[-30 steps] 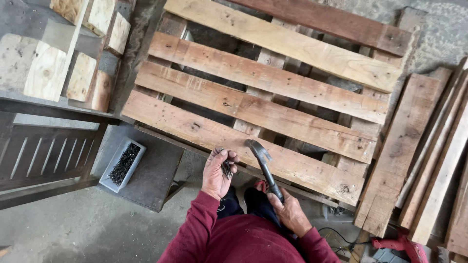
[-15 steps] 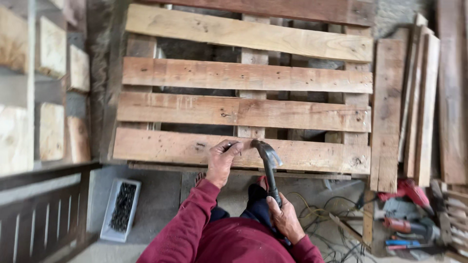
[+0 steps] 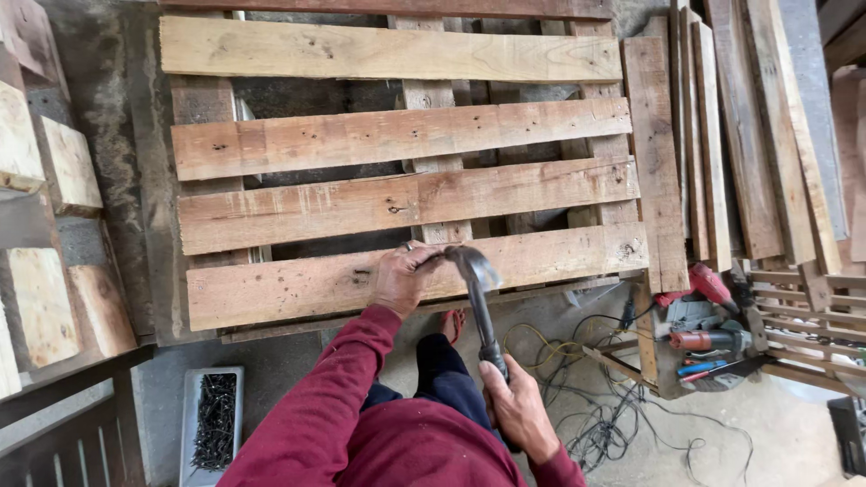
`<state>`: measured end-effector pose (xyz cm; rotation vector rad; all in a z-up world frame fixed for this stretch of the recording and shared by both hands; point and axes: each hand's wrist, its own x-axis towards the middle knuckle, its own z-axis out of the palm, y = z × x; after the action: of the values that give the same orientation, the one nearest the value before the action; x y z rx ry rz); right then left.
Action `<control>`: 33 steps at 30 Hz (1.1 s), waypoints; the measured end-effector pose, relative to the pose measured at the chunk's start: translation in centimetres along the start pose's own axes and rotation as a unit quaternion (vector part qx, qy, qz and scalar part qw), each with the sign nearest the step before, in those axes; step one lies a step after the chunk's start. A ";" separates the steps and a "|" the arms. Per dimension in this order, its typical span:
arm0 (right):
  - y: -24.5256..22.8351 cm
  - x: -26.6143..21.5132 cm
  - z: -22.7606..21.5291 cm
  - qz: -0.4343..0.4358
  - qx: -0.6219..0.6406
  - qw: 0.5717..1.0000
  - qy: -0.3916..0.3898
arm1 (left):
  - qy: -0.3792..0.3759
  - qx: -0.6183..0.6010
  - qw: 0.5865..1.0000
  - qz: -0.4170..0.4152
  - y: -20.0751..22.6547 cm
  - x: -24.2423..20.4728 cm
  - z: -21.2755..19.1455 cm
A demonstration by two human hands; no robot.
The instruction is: The person hammers nails into wooden planks to assemble a wooden pallet. They repeatedly pick up nails from a container and drive them into the wood using a hammer.
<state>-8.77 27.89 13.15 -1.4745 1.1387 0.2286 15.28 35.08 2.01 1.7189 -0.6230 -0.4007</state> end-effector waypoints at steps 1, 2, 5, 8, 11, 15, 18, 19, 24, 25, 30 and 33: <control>-0.9 -0.5 -0.6 0.013 0.051 0.999 0.004 | 0.009 -0.011 1.000 -0.007 0.0 -0.1 -0.2; -2.0 -1.0 -1.5 0.026 0.099 0.995 0.003 | 0.023 -0.019 0.999 -0.015 0.0 -0.3 -0.5; -4.7 -0.5 -5.4 -0.238 0.223 0.939 -0.110 | 0.136 0.007 0.990 -0.024 -0.5 0.0 -1.3; -4.3 0.5 -6.7 -0.474 0.320 0.813 -0.110 | 0.217 0.098 0.971 0.010 -1.5 -0.6 -1.3; -2.3 2.3 -3.3 -0.333 0.094 0.938 0.007 | 0.247 0.120 0.962 0.013 -2.5 -0.2 -1.5; -1.4 1.8 -0.3 0.008 -0.026 0.999 0.041 | 0.225 0.110 0.968 -0.012 -2.6 -0.4 -1.7; -4.2 1.1 -3.5 -0.424 -0.334 0.836 0.096 | 0.251 0.076 0.965 0.019 -2.3 -0.3 -1.7; -4.6 -0.3 -4.4 -0.426 -0.041 0.903 0.028 | 0.238 0.065 0.969 0.001 -2.0 -1.2 -1.8; -5.7 -0.1 -3.1 -0.464 0.231 0.855 0.014 | 0.246 0.053 0.968 -0.004 -1.4 -0.8 -1.8; -4.7 0.3 -0.8 -0.359 0.138 0.922 0.041 | 0.241 0.051 0.969 -0.017 -1.4 -1.3 -1.8; -3.3 1.5 1.9 -0.018 0.020 0.999 0.039 | 0.220 0.037 0.974 -0.021 -1.7 -0.5 -2.0; -5.6 -1.7 -2.6 -0.227 0.195 0.952 0.062 | 0.195 0.058 0.979 -0.022 -1.7 -0.9 -2.3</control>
<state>-6.64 25.54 18.76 -1.3590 0.8484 -0.3936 16.21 37.64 0.81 1.8595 -0.3278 -0.0524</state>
